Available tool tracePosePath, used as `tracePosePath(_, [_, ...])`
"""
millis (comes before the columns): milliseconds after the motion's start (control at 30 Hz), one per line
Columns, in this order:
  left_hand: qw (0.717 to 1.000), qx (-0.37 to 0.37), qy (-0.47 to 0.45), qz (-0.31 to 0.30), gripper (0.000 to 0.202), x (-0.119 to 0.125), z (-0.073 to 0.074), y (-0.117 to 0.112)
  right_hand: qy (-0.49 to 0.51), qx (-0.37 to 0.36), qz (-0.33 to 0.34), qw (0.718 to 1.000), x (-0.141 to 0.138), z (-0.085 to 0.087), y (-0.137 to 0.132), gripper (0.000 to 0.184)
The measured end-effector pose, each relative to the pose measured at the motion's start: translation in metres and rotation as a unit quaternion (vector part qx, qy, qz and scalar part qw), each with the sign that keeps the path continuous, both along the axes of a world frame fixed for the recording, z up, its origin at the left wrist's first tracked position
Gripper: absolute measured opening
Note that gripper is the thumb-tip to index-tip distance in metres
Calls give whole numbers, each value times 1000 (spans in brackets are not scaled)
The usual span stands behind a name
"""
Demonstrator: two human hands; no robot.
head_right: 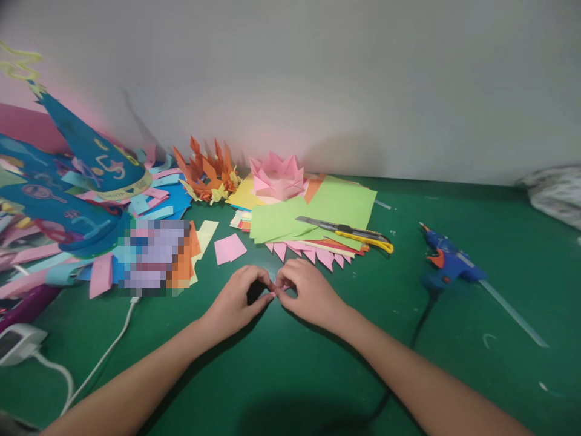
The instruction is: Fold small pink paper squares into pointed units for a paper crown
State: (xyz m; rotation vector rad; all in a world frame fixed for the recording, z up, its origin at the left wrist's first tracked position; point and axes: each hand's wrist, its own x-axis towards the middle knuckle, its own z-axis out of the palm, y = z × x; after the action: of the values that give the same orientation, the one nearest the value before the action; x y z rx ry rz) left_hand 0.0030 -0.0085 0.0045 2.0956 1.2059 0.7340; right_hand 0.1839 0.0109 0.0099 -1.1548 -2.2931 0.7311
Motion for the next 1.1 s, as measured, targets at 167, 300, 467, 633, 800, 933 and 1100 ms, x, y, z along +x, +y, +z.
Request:
tracePosePath(167, [1000, 1, -7, 8, 13, 1, -1, 1, -12, -1, -8, 1000, -1, 1, -1, 11])
tracePosePath(300, [1000, 9, -6, 13, 11, 1, -2, 1, -9, 0, -7, 1000, -1, 0, -1, 12])
tracePosePath(467, [1000, 2, -1, 16, 11, 4, -1, 0, -14, -4, -9, 1000, -2, 0, -1, 12])
tracePosePath(633, [1000, 14, 0, 14, 11, 3, -1, -1, -7, -22, -13, 1000, -2, 3, 0, 13])
tracePosePath(800, [998, 47, 17, -36, 14, 1, 0, 0, 16, -30, -22, 999, -1, 5, 0, 17])
tracePosePath(933, [995, 67, 41, -67, 16, 0, 2, 0, 47, -40, -13, 998, 2, 3, 1, 24])
tracePosePath(1100, [987, 109, 61, -105, 23, -5, 3, 0, 68, -46, 2, 997, 7, -1, 2, 28])
